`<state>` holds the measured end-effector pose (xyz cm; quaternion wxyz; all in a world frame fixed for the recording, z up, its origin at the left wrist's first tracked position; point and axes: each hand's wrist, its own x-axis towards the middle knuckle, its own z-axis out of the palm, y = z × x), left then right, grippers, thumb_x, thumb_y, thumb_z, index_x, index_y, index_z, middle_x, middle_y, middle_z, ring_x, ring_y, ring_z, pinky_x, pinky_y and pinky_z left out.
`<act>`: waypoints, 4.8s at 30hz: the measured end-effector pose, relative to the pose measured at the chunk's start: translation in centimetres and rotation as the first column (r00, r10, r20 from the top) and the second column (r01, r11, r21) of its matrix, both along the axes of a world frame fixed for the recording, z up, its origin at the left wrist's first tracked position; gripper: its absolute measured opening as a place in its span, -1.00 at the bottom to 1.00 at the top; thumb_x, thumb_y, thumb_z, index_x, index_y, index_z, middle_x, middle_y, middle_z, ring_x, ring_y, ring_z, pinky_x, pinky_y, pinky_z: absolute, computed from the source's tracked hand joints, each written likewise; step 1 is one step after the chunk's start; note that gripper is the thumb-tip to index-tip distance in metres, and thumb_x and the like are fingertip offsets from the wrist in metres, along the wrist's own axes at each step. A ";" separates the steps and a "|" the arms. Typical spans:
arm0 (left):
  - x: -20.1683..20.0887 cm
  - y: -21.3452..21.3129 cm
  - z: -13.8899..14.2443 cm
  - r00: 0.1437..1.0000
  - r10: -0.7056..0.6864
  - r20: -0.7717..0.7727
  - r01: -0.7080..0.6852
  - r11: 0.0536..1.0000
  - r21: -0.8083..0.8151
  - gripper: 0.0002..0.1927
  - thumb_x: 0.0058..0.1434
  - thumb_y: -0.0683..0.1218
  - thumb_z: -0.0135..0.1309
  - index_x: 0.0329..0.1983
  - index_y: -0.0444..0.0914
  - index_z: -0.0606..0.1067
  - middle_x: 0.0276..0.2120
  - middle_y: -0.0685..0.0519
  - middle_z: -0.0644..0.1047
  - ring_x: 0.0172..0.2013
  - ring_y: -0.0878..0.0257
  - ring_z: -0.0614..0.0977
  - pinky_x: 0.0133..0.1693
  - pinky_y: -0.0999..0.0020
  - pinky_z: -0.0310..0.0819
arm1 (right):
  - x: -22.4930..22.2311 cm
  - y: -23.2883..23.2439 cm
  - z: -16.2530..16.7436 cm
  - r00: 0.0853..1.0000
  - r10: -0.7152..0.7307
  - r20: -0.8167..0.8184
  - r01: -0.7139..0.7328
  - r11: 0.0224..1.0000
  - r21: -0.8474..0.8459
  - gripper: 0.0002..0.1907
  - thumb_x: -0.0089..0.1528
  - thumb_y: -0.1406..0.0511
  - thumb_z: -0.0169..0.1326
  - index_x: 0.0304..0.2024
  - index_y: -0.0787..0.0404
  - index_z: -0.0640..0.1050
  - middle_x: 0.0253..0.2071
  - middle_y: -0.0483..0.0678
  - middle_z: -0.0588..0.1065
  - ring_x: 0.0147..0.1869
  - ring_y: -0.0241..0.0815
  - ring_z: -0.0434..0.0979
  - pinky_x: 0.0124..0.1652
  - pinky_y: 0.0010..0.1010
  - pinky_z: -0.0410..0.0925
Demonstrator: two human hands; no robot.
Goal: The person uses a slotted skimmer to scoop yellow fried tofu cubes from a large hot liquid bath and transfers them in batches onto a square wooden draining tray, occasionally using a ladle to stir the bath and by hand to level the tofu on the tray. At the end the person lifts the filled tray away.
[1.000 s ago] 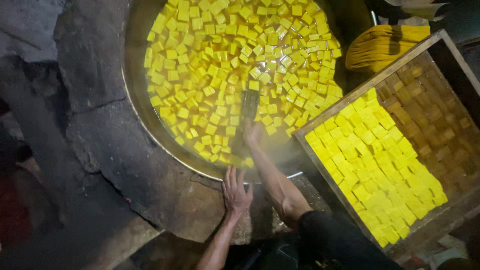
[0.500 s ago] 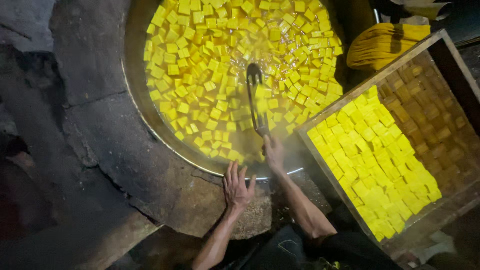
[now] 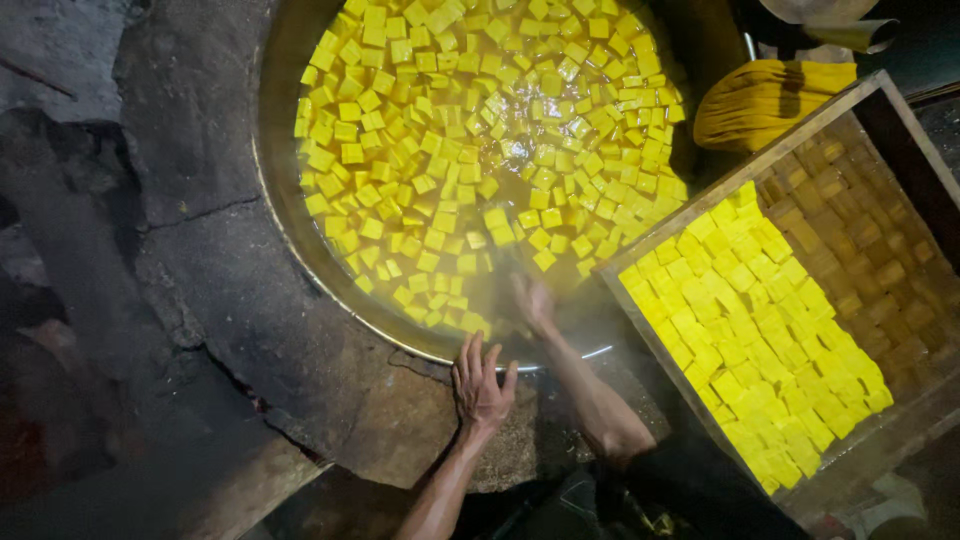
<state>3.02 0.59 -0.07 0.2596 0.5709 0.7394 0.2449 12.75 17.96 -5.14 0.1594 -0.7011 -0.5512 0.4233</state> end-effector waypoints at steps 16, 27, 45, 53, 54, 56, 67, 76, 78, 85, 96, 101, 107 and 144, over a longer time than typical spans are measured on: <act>0.3 -0.2 -0.7 1.000 0.001 -0.021 0.000 0.999 0.038 -0.55 0.28 0.11 0.12 0.07 -0.30 0.53 0.37 -0.17 0.27 0.39 -0.15 0.20 0.28 -0.15 0.11 | 0.2 7.5 0.7 0.937 0.329 0.115 -0.341 0.934 0.107 -0.50 0.26 -0.03 0.10 -0.14 0.29 0.61 -0.35 0.19 0.58 -0.28 0.13 0.60 -0.26 -0.08 0.40; 0.7 -0.1 0.4 0.999 0.016 -0.036 -0.012 0.994 0.111 -0.58 0.27 0.06 0.13 0.07 -0.29 0.51 0.32 -0.17 0.33 0.35 -0.18 0.28 0.26 -0.13 0.17 | 4.1 -1.3 1.0 0.999 -0.050 0.015 0.050 0.998 0.040 -0.43 0.30 -0.09 0.03 -0.01 0.24 0.62 -0.10 0.20 0.61 0.01 0.17 0.62 0.00 -0.12 0.41; 1.3 -0.4 -2.9 0.985 0.063 -0.159 -0.039 0.988 0.149 -0.56 0.25 0.08 0.15 0.11 -0.22 0.50 0.28 -0.17 0.37 0.32 -0.16 0.32 0.28 -0.09 0.20 | 0.7 8.5 7.1 0.858 -0.292 -0.422 0.347 0.936 0.057 -0.62 0.26 0.03 0.15 -0.20 0.21 0.63 -0.56 -0.07 0.52 -0.52 -0.24 0.51 -0.45 -0.33 0.36; 6.4 -0.5 0.4 0.976 -0.051 -0.211 0.108 0.957 0.270 -0.52 0.23 0.06 0.15 0.12 -0.29 0.47 0.28 -0.22 0.37 0.32 -0.22 0.31 0.32 -0.14 0.15 | 17.0 3.4 12.0 0.747 -0.167 -0.643 0.362 0.914 0.183 -0.59 0.37 0.05 0.11 -0.27 0.29 0.59 -0.54 -0.16 0.46 -0.52 -0.37 0.41 -0.50 -0.47 0.30; 8.0 -0.3 0.9 0.976 -0.102 -0.194 0.162 0.933 0.323 -0.53 0.26 0.05 0.14 0.15 -0.29 0.46 0.29 -0.22 0.36 0.33 -0.21 0.31 0.34 -0.13 0.15 | 20.4 2.7 12.3 0.771 -0.180 -0.611 0.377 0.902 0.211 -0.58 0.38 0.05 0.12 -0.29 0.31 0.59 -0.53 -0.16 0.46 -0.51 -0.38 0.40 -0.49 -0.48 0.30; 11.4 0.1 2.0 0.973 -0.166 -0.162 0.214 0.911 0.353 -0.53 0.28 0.03 0.14 0.18 -0.28 0.45 0.31 -0.23 0.34 0.34 -0.21 0.30 0.35 -0.13 0.14 | 28.1 1.7 13.5 0.858 -0.218 -0.465 0.362 0.899 0.246 -0.62 0.33 0.05 0.10 -0.22 0.23 0.63 -0.55 -0.14 0.51 -0.54 -0.36 0.45 -0.51 -0.46 0.32; 25.2 0.7 7.2 0.931 -0.355 -0.081 0.357 0.846 0.397 -0.48 0.21 -0.01 0.19 0.22 -0.25 0.43 0.34 -0.23 0.31 0.36 -0.22 0.27 0.33 -0.16 0.11 | 53.5 0.6 16.6 0.884 -0.173 0.435 -0.020 0.914 0.406 -0.50 0.33 -0.09 0.13 -0.26 0.20 0.65 -0.38 0.21 0.58 -0.30 0.20 0.61 -0.29 -0.01 0.41; 21.6 -5.3 7.2 0.980 -0.065 -0.188 0.129 0.926 0.353 -0.53 0.15 -0.06 0.20 0.13 -0.27 0.48 0.27 -0.22 0.38 0.29 -0.18 0.35 0.28 -0.10 0.19 | 55.0 0.7 12.4 0.820 -0.156 0.552 -0.252 0.767 0.590 -0.62 0.32 0.00 0.14 -0.20 0.18 0.53 -0.27 0.09 0.57 -0.26 0.12 0.59 -0.28 -0.06 0.41; 21.7 -6.5 7.3 0.976 -0.037 -0.212 0.110 0.934 0.340 -0.55 0.15 -0.06 0.20 0.11 -0.26 0.50 0.26 -0.20 0.39 0.29 -0.18 0.35 0.28 -0.10 0.19 | 55.7 0.1 12.2 0.825 -0.114 0.554 -0.322 0.710 0.626 -0.67 0.32 0.05 0.15 -0.22 0.17 0.51 -0.28 0.06 0.55 -0.26 0.10 0.58 -0.26 -0.07 0.40; 25.8 -6.3 6.9 0.980 -0.060 -0.191 0.133 0.909 0.396 -0.56 0.18 -0.07 0.20 0.12 -0.27 0.50 0.24 -0.19 0.40 0.26 -0.17 0.37 0.28 -0.12 0.18 | 59.0 -3.6 12.6 0.886 -0.314 0.342 -0.038 0.685 0.727 -0.69 0.32 0.08 0.21 -0.12 0.16 0.57 -0.18 0.06 0.59 -0.14 0.13 0.60 -0.20 -0.08 0.42; 23.2 15.3 9.4 0.907 0.025 -0.420 0.155 0.908 0.390 -0.32 0.25 0.17 0.16 0.30 -0.31 0.39 0.22 -0.36 0.41 0.23 -0.28 0.36 0.17 -0.15 0.24 | 59.9 -31.4 8.5 0.379 -0.885 -0.271 0.915 0.402 -0.030 -0.70 0.36 0.19 0.19 0.02 0.27 0.60 -0.26 0.01 0.55 -0.29 -0.07 0.44 -0.28 -0.14 0.32; 22.3 23.9 11.6 0.929 -0.344 -0.137 0.309 0.923 -0.229 -0.32 0.31 0.36 -0.01 0.15 -0.29 0.50 -0.05 -0.33 0.59 0.04 -0.23 0.60 0.08 -0.07 0.47 | 56.7 -32.3 6.3 0.185 -0.756 -0.628 0.891 0.398 -0.217 -0.59 0.31 0.09 0.17 0.07 0.22 0.56 -0.15 -0.08 0.58 -0.22 -0.25 0.55 -0.26 -0.34 0.40; 21.8 23.2 9.2 0.928 -0.372 -0.024 0.361 0.913 -0.190 -0.30 0.32 0.37 -0.07 0.09 -0.33 0.50 -0.14 -0.37 0.61 -0.06 -0.29 0.63 -0.02 -0.12 0.48 | 56.7 -32.6 7.4 0.161 -0.863 -0.479 0.892 0.335 -0.303 -0.48 0.47 0.01 0.15 0.18 0.34 0.50 -0.17 0.55 0.25 -0.35 0.34 0.19 -0.37 0.14 0.04; 39.0 -3.0 5.4 0.618 -0.781 -0.093 0.699 0.491 0.520 -0.54 0.21 -0.07 0.23 0.13 -0.36 0.48 0.11 -0.26 0.50 0.16 -0.16 0.47 0.22 0.01 0.29 | 53.9 -46.6 12.6 0.423 -0.874 -0.239 0.858 0.302 0.415 -0.62 0.21 0.21 0.23 -0.01 0.30 0.57 -0.09 0.05 0.54 -0.05 -0.09 0.67 -0.12 -0.32 0.50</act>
